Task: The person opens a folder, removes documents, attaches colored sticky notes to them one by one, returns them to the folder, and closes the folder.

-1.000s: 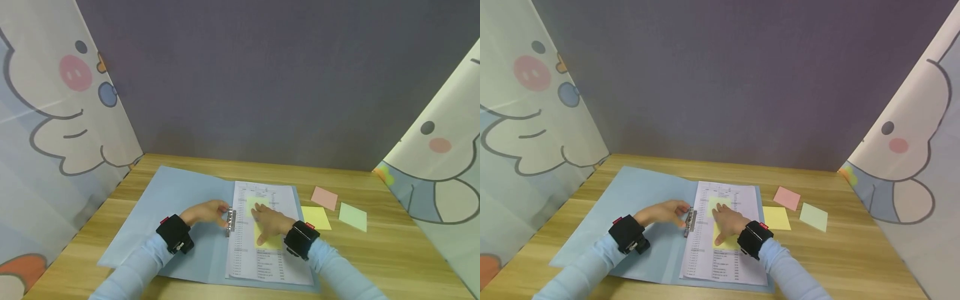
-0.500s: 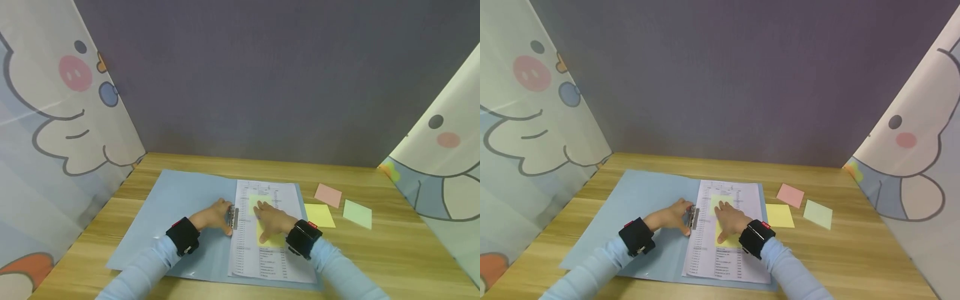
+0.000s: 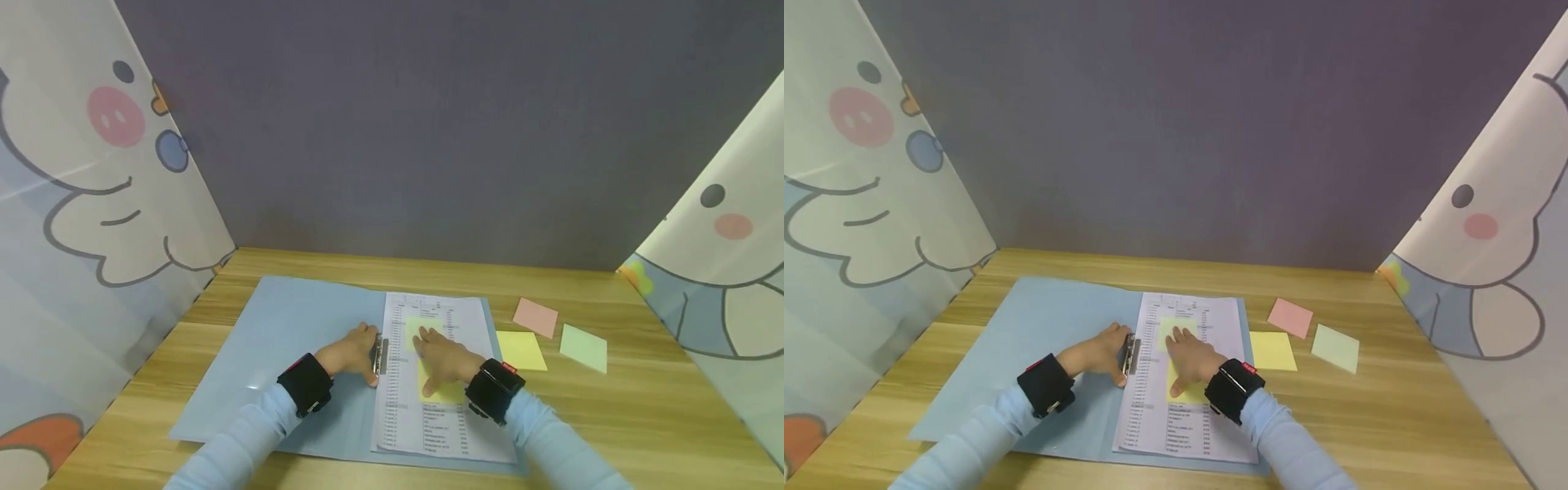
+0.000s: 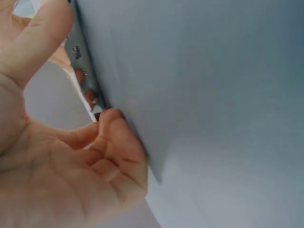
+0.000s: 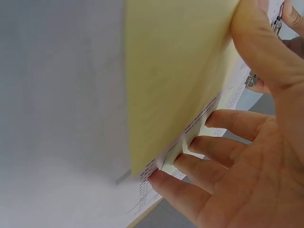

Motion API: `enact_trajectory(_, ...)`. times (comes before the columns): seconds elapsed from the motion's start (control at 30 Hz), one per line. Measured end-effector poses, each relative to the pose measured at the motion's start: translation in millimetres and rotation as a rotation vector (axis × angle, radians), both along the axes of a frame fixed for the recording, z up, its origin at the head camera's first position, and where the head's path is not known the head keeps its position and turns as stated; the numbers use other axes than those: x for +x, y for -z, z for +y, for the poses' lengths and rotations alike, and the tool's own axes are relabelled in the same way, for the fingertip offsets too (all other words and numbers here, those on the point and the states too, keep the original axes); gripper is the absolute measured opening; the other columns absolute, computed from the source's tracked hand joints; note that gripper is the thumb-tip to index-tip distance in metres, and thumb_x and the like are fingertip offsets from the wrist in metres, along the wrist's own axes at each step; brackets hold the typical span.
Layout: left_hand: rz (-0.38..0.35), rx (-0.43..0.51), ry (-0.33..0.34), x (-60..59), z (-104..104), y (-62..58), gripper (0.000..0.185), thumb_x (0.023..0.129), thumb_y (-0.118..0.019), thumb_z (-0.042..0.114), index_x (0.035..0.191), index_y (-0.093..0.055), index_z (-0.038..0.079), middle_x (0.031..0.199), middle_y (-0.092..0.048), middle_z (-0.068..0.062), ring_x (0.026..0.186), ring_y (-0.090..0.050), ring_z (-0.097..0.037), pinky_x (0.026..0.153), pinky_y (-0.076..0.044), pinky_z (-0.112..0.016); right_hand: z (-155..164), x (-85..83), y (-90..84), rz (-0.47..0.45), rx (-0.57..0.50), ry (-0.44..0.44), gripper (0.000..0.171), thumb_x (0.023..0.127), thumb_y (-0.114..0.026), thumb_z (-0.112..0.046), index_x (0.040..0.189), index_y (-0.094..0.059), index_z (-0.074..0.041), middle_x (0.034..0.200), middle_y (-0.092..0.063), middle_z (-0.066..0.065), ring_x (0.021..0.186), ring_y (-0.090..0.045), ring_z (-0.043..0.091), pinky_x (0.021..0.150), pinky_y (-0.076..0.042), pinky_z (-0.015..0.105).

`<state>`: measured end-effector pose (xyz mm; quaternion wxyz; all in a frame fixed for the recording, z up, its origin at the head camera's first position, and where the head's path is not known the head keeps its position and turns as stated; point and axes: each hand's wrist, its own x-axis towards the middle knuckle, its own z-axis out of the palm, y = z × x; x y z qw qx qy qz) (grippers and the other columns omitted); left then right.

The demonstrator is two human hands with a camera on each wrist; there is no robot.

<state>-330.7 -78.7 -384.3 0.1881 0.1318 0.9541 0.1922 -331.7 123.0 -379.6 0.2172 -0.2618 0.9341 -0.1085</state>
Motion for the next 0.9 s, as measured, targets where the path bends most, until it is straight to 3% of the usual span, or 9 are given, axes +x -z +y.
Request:
enact_trajectory(0.17, 0.015, -0.040, 0.006, 0.7, 6, -5.8, 0.085, 0.050, -0.090, 0.017, 0.118, -0.046, -0.007, 0.096, -0.053, -0.011, 0.082, -0.047, -0.019, 0.078, -0.046, -0.035, -1, -0.4, -0.1, 0.002, -0.001, -0.003, 0.104, 0.057, -0.081, -0.036, 0.142, -0.031, -0.004, 0.152, -0.017, 0.015, 0.139, -0.016, 0.034, 0.105, -0.024, 0.058)
enact_trajectory(0.3, -0.010, -0.030, -0.029, 1.8, 10, -8.5, 0.082, 0.048, -0.090, 0.013, 0.115, -0.046, -0.005, 0.093, -0.052, -0.009, 0.079, -0.046, -0.020, 0.075, -0.045, -0.035, 0, -0.4, 0.3, 0.004, -0.001, -0.009, 0.104, 0.056, -0.082, -0.036, 0.141, -0.031, -0.003, 0.151, -0.018, 0.017, 0.139, -0.017, 0.035, 0.104, -0.025, 0.059)
enact_trajectory(0.43, -0.028, -0.042, -0.049, -2.0, 12, -8.6, 0.084, 0.048, -0.090, 0.012, 0.116, -0.043, -0.005, 0.098, -0.051, -0.011, 0.081, -0.047, -0.021, 0.078, -0.046, -0.037, 2, -2.8, -1.5, 0.017, 0.013, -0.019, 0.104, 0.057, -0.081, -0.036, 0.141, -0.031, -0.002, 0.151, -0.018, 0.017, 0.139, -0.017, 0.036, 0.106, -0.025, 0.055)
enact_trajectory(0.63, -0.048, -0.073, -0.015, -3.2, 10, -8.1, 0.091, 0.052, -0.089, 0.016, 0.124, -0.040, -0.004, 0.110, -0.052, -0.014, 0.089, -0.048, -0.020, 0.089, -0.045, -0.039, 4, -2.2, -3.0, -0.013, -0.018, -0.012, 0.104, 0.057, -0.082, -0.034, 0.141, -0.030, -0.002, 0.151, -0.017, 0.017, 0.139, -0.016, 0.035, 0.106, -0.023, 0.056)
enact_trajectory(0.9, -0.101, 0.000, 0.000, -0.2, 5, -9.6, 0.073, 0.056, -0.087, 0.012, 0.114, -0.045, 0.000, 0.097, -0.050, -0.008, 0.084, -0.045, -0.020, 0.078, -0.044, -0.035, 6, 0.6, -1.7, -0.032, -0.049, -0.002, 0.104, 0.057, -0.081, -0.033, 0.142, -0.030, -0.003, 0.152, -0.016, 0.016, 0.139, -0.015, 0.035, 0.107, -0.021, 0.057)
